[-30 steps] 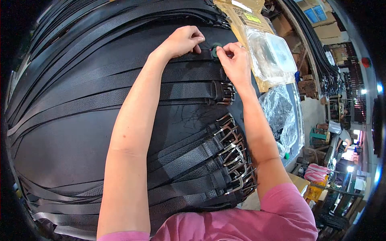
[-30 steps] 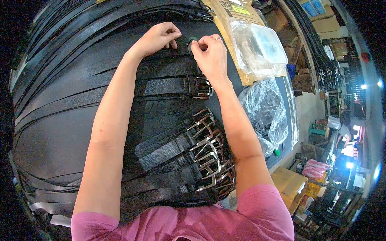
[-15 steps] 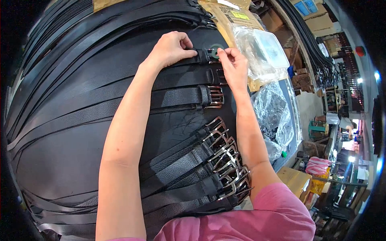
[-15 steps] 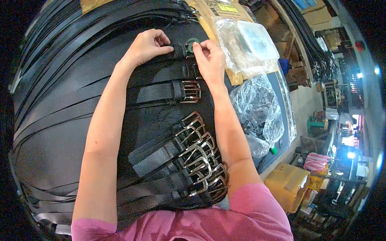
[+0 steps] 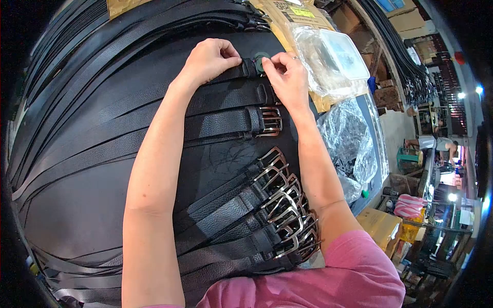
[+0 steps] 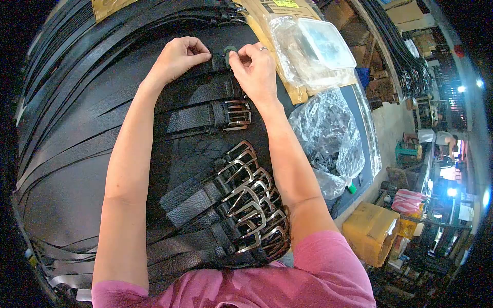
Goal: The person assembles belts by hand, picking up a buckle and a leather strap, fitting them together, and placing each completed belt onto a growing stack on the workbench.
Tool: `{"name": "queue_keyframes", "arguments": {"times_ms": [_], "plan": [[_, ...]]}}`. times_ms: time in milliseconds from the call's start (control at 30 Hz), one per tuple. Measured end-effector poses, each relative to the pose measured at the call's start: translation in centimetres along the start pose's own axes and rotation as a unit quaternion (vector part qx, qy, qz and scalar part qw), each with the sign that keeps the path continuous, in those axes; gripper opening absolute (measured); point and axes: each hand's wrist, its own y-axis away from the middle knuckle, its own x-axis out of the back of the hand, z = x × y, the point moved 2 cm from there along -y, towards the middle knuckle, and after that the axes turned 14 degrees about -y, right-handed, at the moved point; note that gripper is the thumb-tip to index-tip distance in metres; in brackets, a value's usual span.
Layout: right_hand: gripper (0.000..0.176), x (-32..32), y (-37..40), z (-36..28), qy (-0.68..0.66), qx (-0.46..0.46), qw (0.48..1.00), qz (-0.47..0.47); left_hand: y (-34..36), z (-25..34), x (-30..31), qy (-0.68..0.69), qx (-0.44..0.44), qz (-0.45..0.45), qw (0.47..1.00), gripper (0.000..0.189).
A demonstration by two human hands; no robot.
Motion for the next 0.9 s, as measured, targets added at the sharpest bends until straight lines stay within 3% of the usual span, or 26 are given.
{"name": "queue_keyframes", "arguments": {"times_ms": [133,200,267,400,500,600,667,800,900], "plan": [[0.020,0.2,0.0,-0.1,-0.020,-0.024,0.999,0.032,0.7,0.9,0.8,0.003,-0.024,-0.044,0.999,0.027],[0.020,0.2,0.4,0.8,-0.103,-0.038,0.991,0.081,0.6,1.4,1.1,-0.027,-0.050,-0.071,0.996,0.035],[0.017,0.6,0.7,1.0,-0.109,-0.050,0.987,0.109,0.7,1.9,0.8,-0.082,-0.074,-0.016,0.994,0.034],[0.013,0.9,1.0,0.3,-0.093,0.080,0.978,0.170,0.4,2.8,0.6,-0.077,-0.154,0.075,0.982,0.026],[0.016,0.8,1.0,-0.1,-0.057,0.115,0.975,0.180,0.5,3.2,0.3,-0.146,-0.209,0.145,0.956,0.024],[0.018,0.3,1.0,0.3,-0.223,-0.016,0.960,0.169,0.8,3.1,0.5,-0.096,-0.178,0.015,0.979,0.029],[0.018,0.5,1.3,0.4,-0.237,-0.066,0.957,0.152,1.1,3.5,0.8,-0.056,-0.138,-0.062,0.987,0.031],[0.018,0.6,1.4,0.5,-0.243,-0.098,0.953,0.152,1.0,4.1,0.2,-0.059,-0.179,0.016,0.982,0.032],[0.019,0.8,1.4,1.2,-0.323,-0.132,0.920,0.178,1.2,4.7,-0.6,-0.067,-0.190,0.048,0.978,0.031]]}}
